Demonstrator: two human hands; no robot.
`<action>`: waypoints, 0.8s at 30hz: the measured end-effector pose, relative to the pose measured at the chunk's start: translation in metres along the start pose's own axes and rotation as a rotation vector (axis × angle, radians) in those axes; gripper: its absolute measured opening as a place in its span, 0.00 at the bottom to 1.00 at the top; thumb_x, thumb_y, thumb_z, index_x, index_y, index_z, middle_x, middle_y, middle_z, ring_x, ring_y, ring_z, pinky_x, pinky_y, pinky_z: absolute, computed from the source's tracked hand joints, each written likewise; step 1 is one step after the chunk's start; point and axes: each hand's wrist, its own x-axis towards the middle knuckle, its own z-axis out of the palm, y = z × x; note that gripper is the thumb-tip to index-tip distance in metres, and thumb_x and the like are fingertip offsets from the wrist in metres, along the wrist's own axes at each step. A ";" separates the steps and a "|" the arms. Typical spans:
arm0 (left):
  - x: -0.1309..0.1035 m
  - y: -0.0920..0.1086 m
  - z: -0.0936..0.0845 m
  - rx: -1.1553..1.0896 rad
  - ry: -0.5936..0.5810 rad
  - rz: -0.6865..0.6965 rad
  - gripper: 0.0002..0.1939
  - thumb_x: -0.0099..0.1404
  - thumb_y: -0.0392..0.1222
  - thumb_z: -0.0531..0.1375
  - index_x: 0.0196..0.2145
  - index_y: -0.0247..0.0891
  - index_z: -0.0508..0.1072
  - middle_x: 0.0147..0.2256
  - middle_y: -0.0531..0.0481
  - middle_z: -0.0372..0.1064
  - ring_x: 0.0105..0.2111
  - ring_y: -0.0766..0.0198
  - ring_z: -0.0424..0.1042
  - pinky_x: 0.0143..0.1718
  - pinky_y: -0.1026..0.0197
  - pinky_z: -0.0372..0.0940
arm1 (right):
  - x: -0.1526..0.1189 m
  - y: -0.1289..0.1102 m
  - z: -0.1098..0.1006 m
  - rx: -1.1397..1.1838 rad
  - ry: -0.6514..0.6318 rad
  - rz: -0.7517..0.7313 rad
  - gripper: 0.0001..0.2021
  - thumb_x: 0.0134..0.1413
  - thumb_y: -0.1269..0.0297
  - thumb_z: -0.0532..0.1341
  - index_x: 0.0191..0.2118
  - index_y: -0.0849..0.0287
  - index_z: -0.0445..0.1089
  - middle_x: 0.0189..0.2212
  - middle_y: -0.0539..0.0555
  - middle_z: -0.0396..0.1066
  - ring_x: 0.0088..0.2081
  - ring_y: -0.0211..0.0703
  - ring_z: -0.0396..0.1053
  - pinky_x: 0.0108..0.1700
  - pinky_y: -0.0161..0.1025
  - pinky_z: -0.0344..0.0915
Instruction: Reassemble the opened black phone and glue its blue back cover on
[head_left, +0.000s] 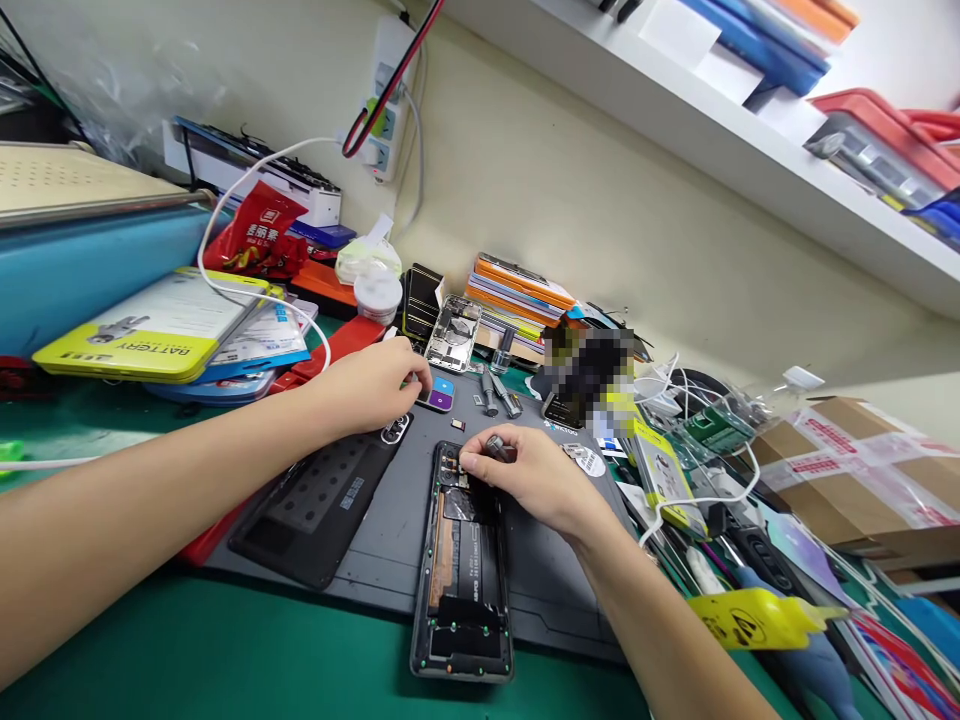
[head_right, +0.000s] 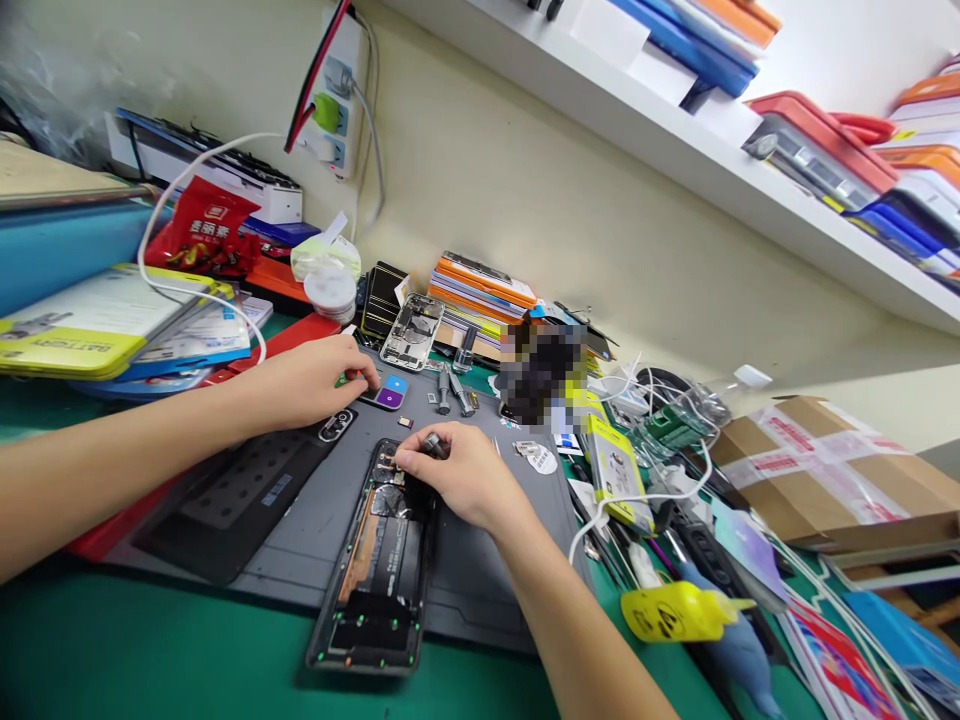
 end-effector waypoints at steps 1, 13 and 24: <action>0.000 0.000 0.000 0.002 0.000 -0.001 0.15 0.66 0.39 0.54 0.39 0.45 0.82 0.43 0.46 0.74 0.43 0.54 0.76 0.50 0.52 0.69 | 0.000 0.000 0.001 0.001 0.008 0.005 0.08 0.55 0.58 0.67 0.33 0.56 0.80 0.31 0.50 0.79 0.35 0.43 0.71 0.39 0.38 0.62; -0.001 0.000 -0.001 0.004 -0.007 -0.007 0.15 0.65 0.40 0.55 0.40 0.46 0.82 0.43 0.47 0.74 0.44 0.53 0.77 0.51 0.52 0.69 | -0.007 -0.004 0.006 0.001 0.062 0.030 0.06 0.55 0.61 0.66 0.32 0.56 0.79 0.32 0.49 0.79 0.36 0.44 0.73 0.39 0.37 0.63; -0.001 0.001 -0.001 0.001 -0.012 0.003 0.15 0.66 0.40 0.54 0.39 0.45 0.82 0.43 0.46 0.74 0.42 0.53 0.76 0.49 0.53 0.70 | -0.007 -0.002 0.004 -0.035 0.078 -0.001 0.06 0.55 0.61 0.66 0.32 0.56 0.79 0.34 0.51 0.80 0.37 0.46 0.74 0.40 0.39 0.65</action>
